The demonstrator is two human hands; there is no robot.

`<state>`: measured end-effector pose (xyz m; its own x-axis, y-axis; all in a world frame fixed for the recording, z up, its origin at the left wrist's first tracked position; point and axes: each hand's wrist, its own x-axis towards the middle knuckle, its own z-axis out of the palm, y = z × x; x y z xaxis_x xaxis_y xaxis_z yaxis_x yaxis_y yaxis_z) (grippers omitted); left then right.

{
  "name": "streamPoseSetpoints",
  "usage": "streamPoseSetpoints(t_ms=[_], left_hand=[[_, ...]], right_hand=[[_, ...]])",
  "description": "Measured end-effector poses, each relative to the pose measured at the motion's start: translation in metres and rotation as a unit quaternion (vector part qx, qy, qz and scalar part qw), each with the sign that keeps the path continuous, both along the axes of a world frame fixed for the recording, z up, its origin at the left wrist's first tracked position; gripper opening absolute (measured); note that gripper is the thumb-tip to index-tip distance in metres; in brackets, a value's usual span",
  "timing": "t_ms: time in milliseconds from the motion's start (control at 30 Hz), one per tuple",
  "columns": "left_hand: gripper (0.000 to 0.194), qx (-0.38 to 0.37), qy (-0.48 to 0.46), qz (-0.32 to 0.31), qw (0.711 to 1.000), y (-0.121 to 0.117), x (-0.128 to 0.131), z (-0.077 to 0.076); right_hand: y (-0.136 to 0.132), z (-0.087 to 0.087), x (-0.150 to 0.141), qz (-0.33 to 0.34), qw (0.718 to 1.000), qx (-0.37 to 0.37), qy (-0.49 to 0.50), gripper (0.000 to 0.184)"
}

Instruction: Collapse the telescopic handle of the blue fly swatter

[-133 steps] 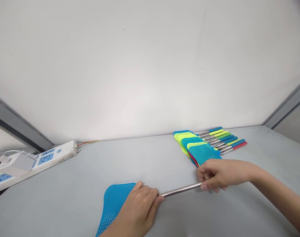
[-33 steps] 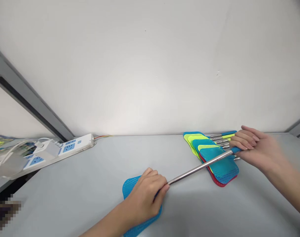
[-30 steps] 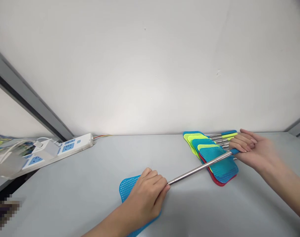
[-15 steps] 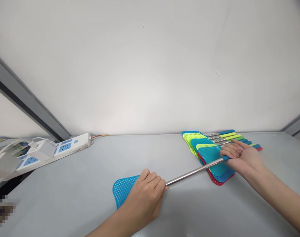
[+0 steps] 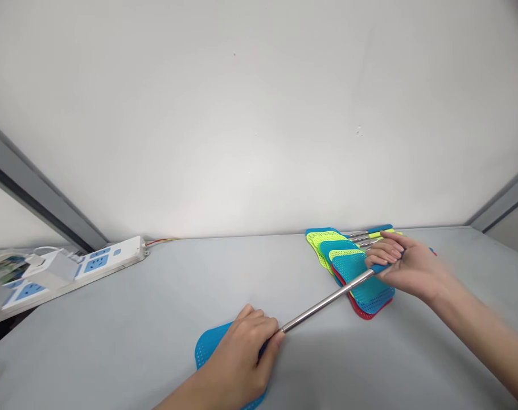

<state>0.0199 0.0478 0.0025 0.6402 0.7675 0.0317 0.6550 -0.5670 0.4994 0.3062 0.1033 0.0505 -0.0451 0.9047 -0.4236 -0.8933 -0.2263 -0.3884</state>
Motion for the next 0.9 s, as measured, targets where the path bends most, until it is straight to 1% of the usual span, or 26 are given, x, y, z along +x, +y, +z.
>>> streamPoseSetpoints(t_ms=[100,200,300,367,400,467,567,633,733,800,900], left_hand=[[0.032,-0.071,-0.021,0.013,0.997,0.002,-0.001,0.002],[0.036,-0.146,-0.043,0.015,0.988,0.008,-0.003,0.008],[0.037,-0.223,-0.058,-0.015,0.973,0.013,-0.006,0.016],[0.037,-0.248,-0.063,-0.037,0.966,0.013,-0.007,0.018],[0.037,-0.243,-0.063,-0.039,0.967,0.013,-0.007,0.018],[0.035,-0.200,-0.056,-0.021,0.978,0.010,-0.005,0.014],[0.033,-0.117,-0.033,0.010,0.993,0.004,-0.001,0.005],[0.032,-0.078,-0.019,0.018,0.997,0.001,0.001,-0.001],[0.031,-0.033,-0.005,0.027,0.999,-0.002,0.004,-0.006],[0.031,-0.011,-0.003,0.029,1.000,-0.004,0.005,-0.007],[0.030,0.007,-0.001,0.027,1.000,-0.005,0.008,-0.010]], right_hand=[[0.003,0.000,0.004,0.023,0.996,0.070,0.052,0.030],[0.005,-0.002,0.008,0.046,0.983,0.156,0.084,0.028],[0.006,0.000,0.013,0.049,0.972,0.222,0.064,0.032],[0.006,0.001,0.017,0.043,0.968,0.247,0.032,0.036],[0.007,0.001,0.019,0.039,0.967,0.252,0.017,0.038],[0.009,-0.002,0.022,0.034,0.969,0.246,-0.006,0.040],[0.014,-0.011,0.023,0.034,0.982,0.185,-0.018,0.041],[0.017,-0.017,0.021,0.023,0.991,0.132,-0.018,0.040],[0.017,-0.022,0.018,-0.002,0.996,0.088,-0.013,0.038],[0.016,-0.021,0.017,-0.010,0.997,0.082,-0.009,0.038],[0.014,-0.019,0.016,-0.019,0.996,0.092,-0.002,0.039]])
